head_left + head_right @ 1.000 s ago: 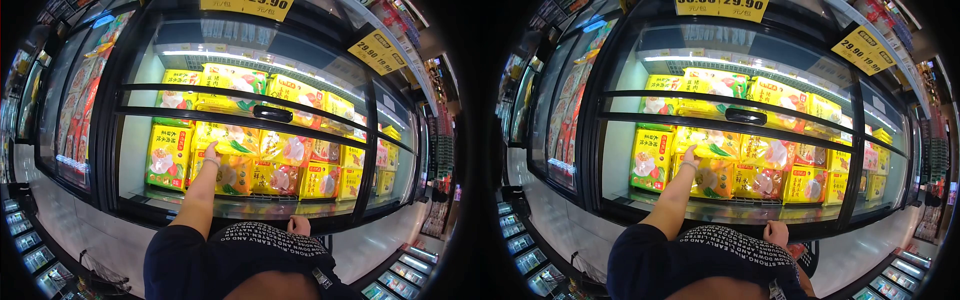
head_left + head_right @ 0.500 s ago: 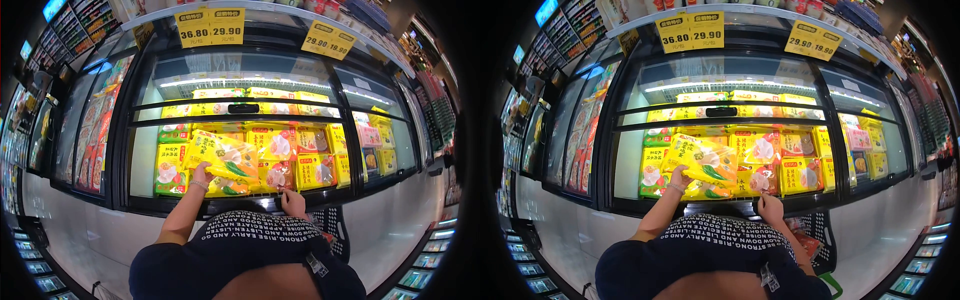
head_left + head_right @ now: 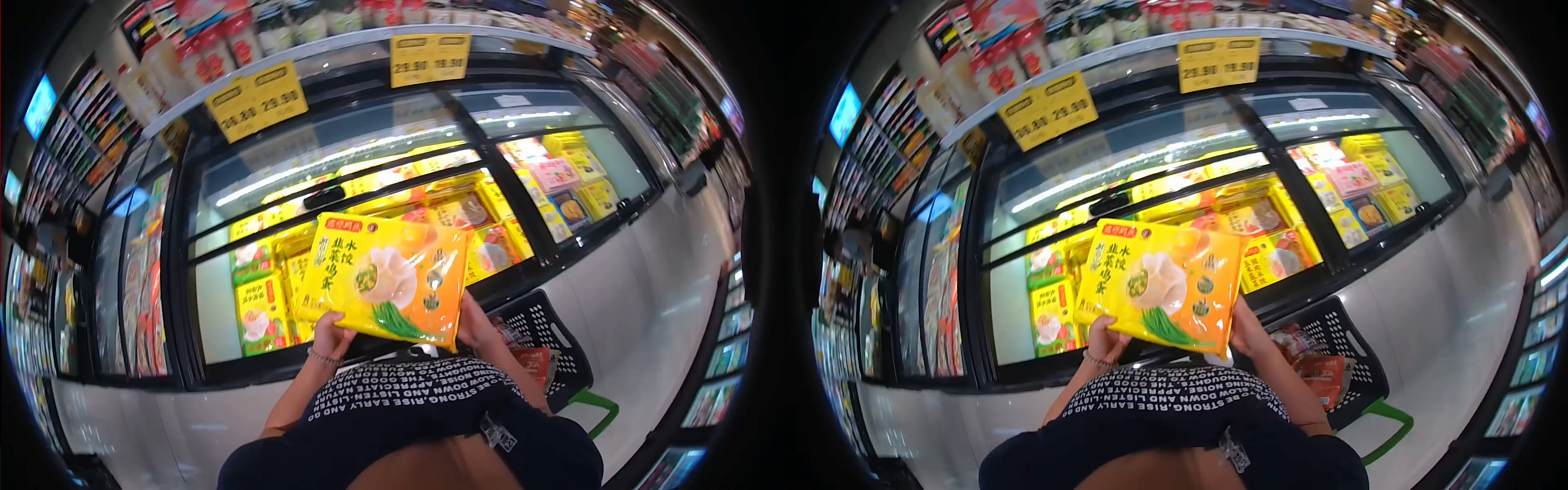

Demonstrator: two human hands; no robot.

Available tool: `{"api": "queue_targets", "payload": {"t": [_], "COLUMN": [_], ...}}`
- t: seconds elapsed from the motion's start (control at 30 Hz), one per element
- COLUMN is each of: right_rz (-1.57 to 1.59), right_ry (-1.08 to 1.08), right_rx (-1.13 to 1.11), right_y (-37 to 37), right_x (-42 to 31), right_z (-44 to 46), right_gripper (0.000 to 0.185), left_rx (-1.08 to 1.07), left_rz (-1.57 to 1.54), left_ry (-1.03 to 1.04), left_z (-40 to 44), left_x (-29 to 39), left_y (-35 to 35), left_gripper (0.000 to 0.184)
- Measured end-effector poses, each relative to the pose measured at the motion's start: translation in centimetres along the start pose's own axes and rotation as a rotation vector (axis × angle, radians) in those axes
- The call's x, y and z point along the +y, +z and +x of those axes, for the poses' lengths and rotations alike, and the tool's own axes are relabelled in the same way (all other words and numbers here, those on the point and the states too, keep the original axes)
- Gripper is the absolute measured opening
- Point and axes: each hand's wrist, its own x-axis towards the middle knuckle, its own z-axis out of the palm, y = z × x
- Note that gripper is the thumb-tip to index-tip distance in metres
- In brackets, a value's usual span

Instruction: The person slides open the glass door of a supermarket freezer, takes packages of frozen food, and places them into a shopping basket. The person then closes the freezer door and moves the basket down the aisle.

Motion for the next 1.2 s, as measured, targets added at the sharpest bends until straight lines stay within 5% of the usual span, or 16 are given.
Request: {"api": "queue_targets", "payload": {"t": [0.1,0.2,0.57,0.77,0.9,1.1,1.2], "right_rz": [-0.047,0.091,0.537,0.756,0.778,0.948,0.716], "right_ry": [0.020,-0.054,-0.524,-0.761,-0.876,-0.916,-0.665], "right_rx": [0.108,0.160,0.440,0.543,0.732,1.070,1.481], "right_y": [-2.0,-4.1,-12.6,-16.4,-18.6,-24.0,-29.3], "right_x": [0.0,0.0,1.9,6.0,8.6,10.9,13.1], "right_z": [-3.3,-5.4,-17.1,-23.9,-26.1,-26.1,-26.8], "right_gripper": [0.053,0.049,0.049,0.047,0.044,0.045,0.043], "left_rx": [-0.067,-0.143,-0.684,-1.007,-0.936,-0.949,-0.948], "left_rz": [0.172,0.389,0.811,1.924,2.342,2.291,2.289], "left_ry": [-0.118,-0.023,-0.533,0.241,0.384,0.497,0.514], "left_z": [0.3,1.9,5.8,8.5,10.0,11.1,11.1], "left_x": [-1.0,-3.3,-12.0,-16.6,-18.4,-19.1,-19.0], "left_y": [-0.5,2.9,13.3,10.3,6.6,6.3,6.0], "left_gripper": [0.053,0.054,0.057,0.072,0.071,0.053,0.052]}}
